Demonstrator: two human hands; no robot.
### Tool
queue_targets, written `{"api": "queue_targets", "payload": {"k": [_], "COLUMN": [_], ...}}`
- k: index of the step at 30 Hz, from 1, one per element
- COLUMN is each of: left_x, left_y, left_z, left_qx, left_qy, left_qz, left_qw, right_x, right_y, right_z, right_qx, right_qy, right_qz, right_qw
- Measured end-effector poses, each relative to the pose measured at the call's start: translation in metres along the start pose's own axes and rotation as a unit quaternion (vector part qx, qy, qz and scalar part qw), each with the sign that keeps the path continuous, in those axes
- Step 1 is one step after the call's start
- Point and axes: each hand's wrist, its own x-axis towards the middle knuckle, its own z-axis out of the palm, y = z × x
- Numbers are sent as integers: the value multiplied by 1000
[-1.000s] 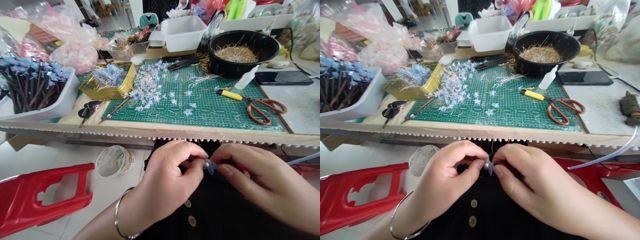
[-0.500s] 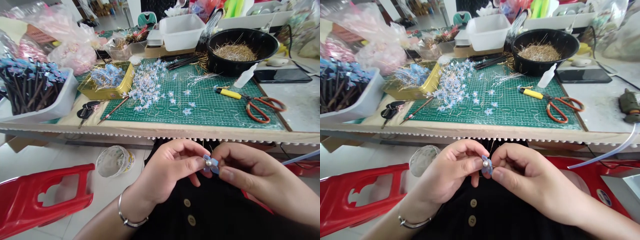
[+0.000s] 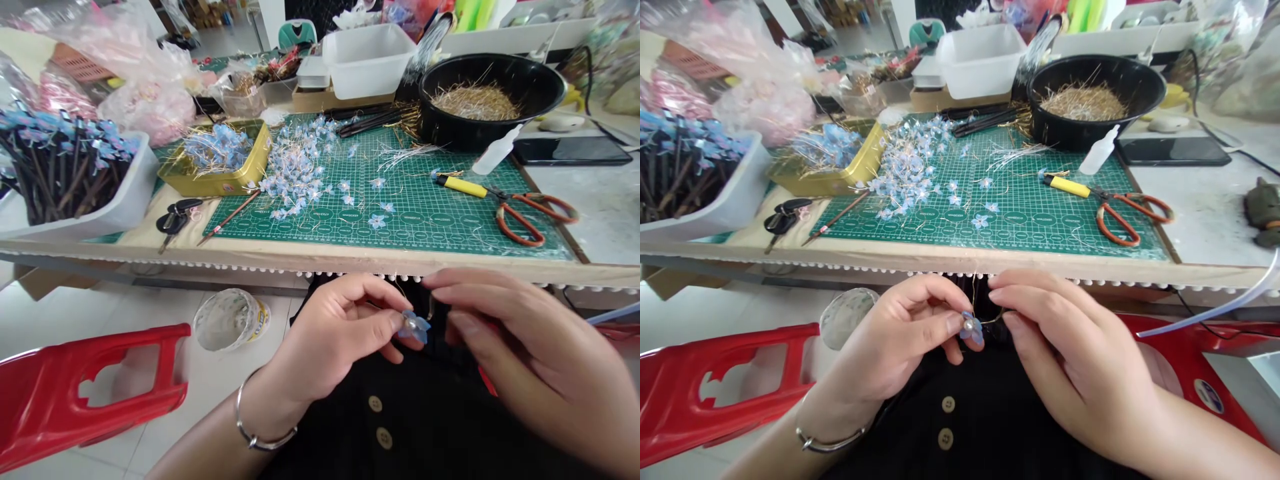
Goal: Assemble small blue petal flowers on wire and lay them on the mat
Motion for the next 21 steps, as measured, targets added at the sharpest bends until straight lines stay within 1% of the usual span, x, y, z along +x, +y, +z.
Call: {"api": "queue_targets", "payload": {"k": [1, 2, 3, 4, 6, 7, 9, 12, 15, 18, 20, 21], "left_x": [-1, -2, -3, -4, -5, -5, -4, -3, 0, 3, 4, 4], "left_y": [1, 1, 2, 2, 2, 2, 2, 2, 2, 1, 2, 4], "left_z": [1, 1, 2, 1, 0, -1, -4, -7, -6, -5, -6, -7], "left_qx": [28, 55, 76, 89, 92, 85, 62, 27, -15, -41, -35, -30], "left_qy": [5, 8, 10, 10, 3, -3, -11, -14, -12, -2, 9, 10], "left_qz": [-4, -9, -13, -13, 1, 10, 19, -3, -31, -51, -48, -38], "left_qw": [1000, 998, 997, 996, 996, 996, 998, 1000, 999, 998, 998, 999], "right_x": [-1, -1, -1, 0, 4, 6, 9, 10, 8, 8, 9, 9], "right_y": [1, 2, 3, 4, 5, 6, 6, 7, 7, 9, 13, 15], "right_z": [-1, -2, -2, -2, 0, 1, 3, 5, 7, 6, 4, 3], "right_qx": [-38, -56, -59, -52, -22, -5, 25, 36, -1, -21, -2, 13], "right_qy": [15, 7, -15, -43, -98, -119, -141, -131, -106, -95, -84, -80], "right_qz": [-47, -81, -96, -96, -69, -51, -29, -28, -49, -65, -55, -36], "right_qw": [998, 995, 994, 993, 993, 992, 989, 990, 993, 993, 995, 996]}}
